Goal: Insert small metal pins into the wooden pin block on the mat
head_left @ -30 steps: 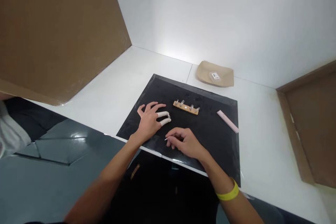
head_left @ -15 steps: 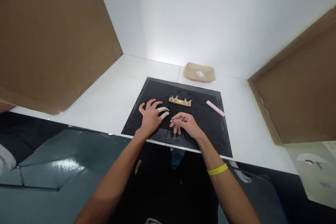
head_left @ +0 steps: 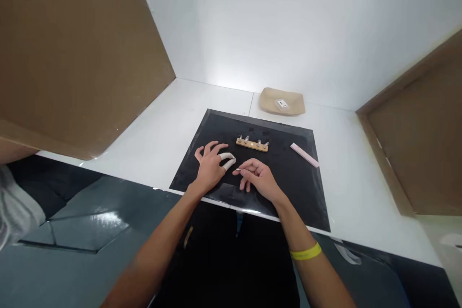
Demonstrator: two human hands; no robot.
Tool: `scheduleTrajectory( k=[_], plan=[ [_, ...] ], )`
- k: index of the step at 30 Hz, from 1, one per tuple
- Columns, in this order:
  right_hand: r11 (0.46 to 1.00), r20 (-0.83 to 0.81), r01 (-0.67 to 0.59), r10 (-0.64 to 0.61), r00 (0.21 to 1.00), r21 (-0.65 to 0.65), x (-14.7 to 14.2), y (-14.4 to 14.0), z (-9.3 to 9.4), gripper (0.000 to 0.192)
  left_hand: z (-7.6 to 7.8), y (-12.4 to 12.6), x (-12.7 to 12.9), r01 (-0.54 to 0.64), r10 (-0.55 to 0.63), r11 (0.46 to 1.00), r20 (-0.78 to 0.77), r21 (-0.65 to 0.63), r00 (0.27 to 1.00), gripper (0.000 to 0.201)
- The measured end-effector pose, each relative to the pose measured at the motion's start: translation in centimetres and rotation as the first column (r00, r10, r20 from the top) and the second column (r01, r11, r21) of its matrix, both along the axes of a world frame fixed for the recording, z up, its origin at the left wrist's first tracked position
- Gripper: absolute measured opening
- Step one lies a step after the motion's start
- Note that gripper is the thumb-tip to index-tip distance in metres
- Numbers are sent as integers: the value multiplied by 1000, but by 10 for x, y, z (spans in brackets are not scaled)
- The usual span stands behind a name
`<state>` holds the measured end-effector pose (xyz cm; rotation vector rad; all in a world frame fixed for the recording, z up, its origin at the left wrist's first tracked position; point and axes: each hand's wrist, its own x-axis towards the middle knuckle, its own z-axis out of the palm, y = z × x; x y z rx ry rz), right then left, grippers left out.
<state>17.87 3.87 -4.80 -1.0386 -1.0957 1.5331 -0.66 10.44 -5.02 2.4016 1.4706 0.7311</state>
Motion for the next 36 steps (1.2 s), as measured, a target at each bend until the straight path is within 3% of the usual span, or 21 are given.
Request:
scheduleTrajectory(
  k=[5,16,25,36],
  plan=[
    [999,74,-36,38,997,-38,-5,-10,3,27,0,0,-1,-10,10,1000,-22,-8,1000,9],
    [988,303,-126,147,942,-88,0,-25,19,20,10,-4,-3,-20,20,1000,1,2,1000,7],
    [978,472,-179,109,875,105,1,-27,23,17,17,-5,-8,50,-51,999,29,9,998,7],
    [973,511,-211,133,849,97,-1,-27,20,16,18,-3,-11,73,-73,997,69,-1,995,8]
  ],
)
